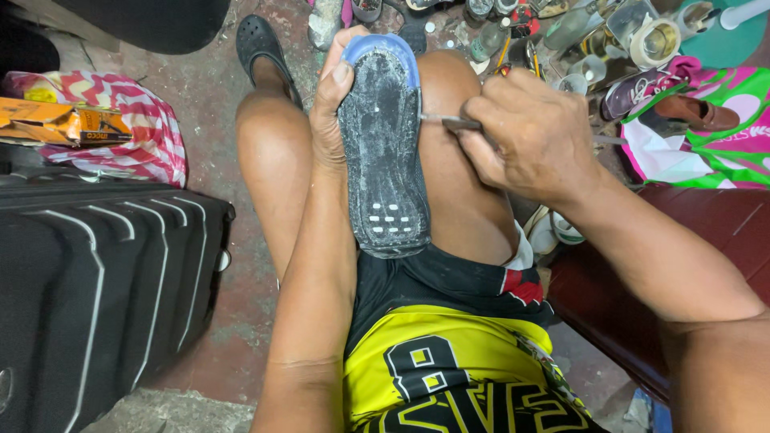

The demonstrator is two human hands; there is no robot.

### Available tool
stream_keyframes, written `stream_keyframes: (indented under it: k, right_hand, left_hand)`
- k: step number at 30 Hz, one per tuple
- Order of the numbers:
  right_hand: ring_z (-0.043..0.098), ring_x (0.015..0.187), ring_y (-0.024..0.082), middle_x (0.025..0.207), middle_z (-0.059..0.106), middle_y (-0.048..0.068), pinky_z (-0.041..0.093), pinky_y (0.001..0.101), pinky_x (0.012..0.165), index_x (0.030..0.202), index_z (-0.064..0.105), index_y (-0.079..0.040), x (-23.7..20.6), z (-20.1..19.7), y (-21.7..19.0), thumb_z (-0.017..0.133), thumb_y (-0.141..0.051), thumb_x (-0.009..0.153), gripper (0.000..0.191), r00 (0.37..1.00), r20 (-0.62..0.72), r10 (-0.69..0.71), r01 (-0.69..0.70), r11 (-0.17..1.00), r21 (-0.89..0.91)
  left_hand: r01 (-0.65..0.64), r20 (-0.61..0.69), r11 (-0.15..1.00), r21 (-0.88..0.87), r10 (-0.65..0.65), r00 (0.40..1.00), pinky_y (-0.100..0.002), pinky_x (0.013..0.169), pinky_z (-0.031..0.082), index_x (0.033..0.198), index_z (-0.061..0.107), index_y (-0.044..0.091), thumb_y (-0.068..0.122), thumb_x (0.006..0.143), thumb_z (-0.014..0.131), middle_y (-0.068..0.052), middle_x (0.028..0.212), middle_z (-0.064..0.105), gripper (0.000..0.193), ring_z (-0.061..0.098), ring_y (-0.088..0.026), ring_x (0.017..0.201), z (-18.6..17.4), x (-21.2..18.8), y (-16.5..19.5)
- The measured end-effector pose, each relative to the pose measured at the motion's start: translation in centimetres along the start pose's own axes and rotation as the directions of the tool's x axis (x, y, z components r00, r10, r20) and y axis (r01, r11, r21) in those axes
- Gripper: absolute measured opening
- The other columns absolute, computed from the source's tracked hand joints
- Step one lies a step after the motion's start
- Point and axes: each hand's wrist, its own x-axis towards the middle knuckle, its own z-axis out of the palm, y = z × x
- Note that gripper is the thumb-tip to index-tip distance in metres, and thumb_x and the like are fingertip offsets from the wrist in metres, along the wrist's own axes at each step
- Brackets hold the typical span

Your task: The person cleans the sole of a black sneaker with a white cloth, then uses a metal pick to scrape and pry the sole and heel areas. The person also handles a white insole, wiping it with the cloth and scraping it with the pick.

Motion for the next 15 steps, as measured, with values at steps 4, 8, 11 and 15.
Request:
stream_keyframes:
  k: [4, 8, 11, 15]
  right_hand:
    - [0.058, 0.080, 0.025, 0.084, 0.055, 0.005, 0.046, 0.0387, 0.065, 0.090, 0.064, -0.009, 0.03, -0.01, 0.00, 0.081, -0.016, 0.095, 0.019, 1.000, -0.009, 0.024, -0.025, 1.000, -0.012]
    - [0.058, 0.080, 0.025, 0.084, 0.054, 0.006, 0.047, 0.0379, 0.065, 0.091, 0.063, -0.008, -0.04, 0.05, -0.07, 0.080, -0.016, 0.096, 0.019, 0.999, -0.021, 0.032, -0.033, 0.999, -0.019]
    - [0.059, 0.079, 0.025, 0.084, 0.055, 0.006, 0.045, 0.0396, 0.062, 0.090, 0.064, -0.009, -0.28, 0.09, -0.06, 0.081, -0.016, 0.091, 0.018, 1.000, 0.009, 0.023, -0.023, 1.000, 0.008]
    - [0.058, 0.081, 0.024, 0.085, 0.055, 0.005, 0.047, 0.0367, 0.065, 0.093, 0.064, -0.007, -0.20, 0.15, 0.61, 0.079, -0.015, 0.096, 0.018, 0.999, -0.027, 0.032, -0.033, 0.999, -0.018]
  left_hand:
    - [-0.016, 0.024, 0.999, -0.031, 0.017, 1.000, -0.035, 0.076, 0.060, 0.125, 0.049, 0.005, 0.032, 0.092, 0.072, -0.014, 0.097, 0.066, 0.048, 0.069, -0.021, 0.082, 0.07, 0.01, -0.20]
    - [-0.013, 0.013, 1.000, -0.021, 0.013, 1.000, -0.035, 0.076, 0.060, 0.124, 0.049, 0.005, 0.032, 0.091, 0.072, -0.014, 0.100, 0.066, 0.048, 0.069, -0.021, 0.082, 0.13, -0.07, -0.13]
    - [-0.027, 0.033, 0.999, 0.021, 0.027, 0.999, -0.035, 0.074, 0.061, 0.125, 0.049, 0.005, 0.032, 0.092, 0.072, -0.014, 0.097, 0.066, 0.048, 0.069, -0.021, 0.080, 0.14, 0.03, 0.08]
    - [-0.010, 0.050, 1.000, -0.009, 0.010, 0.999, -0.035, 0.072, 0.062, 0.124, 0.049, 0.005, 0.033, 0.093, 0.072, -0.015, 0.098, 0.067, 0.048, 0.070, -0.021, 0.079, 0.39, -0.02, -0.17]
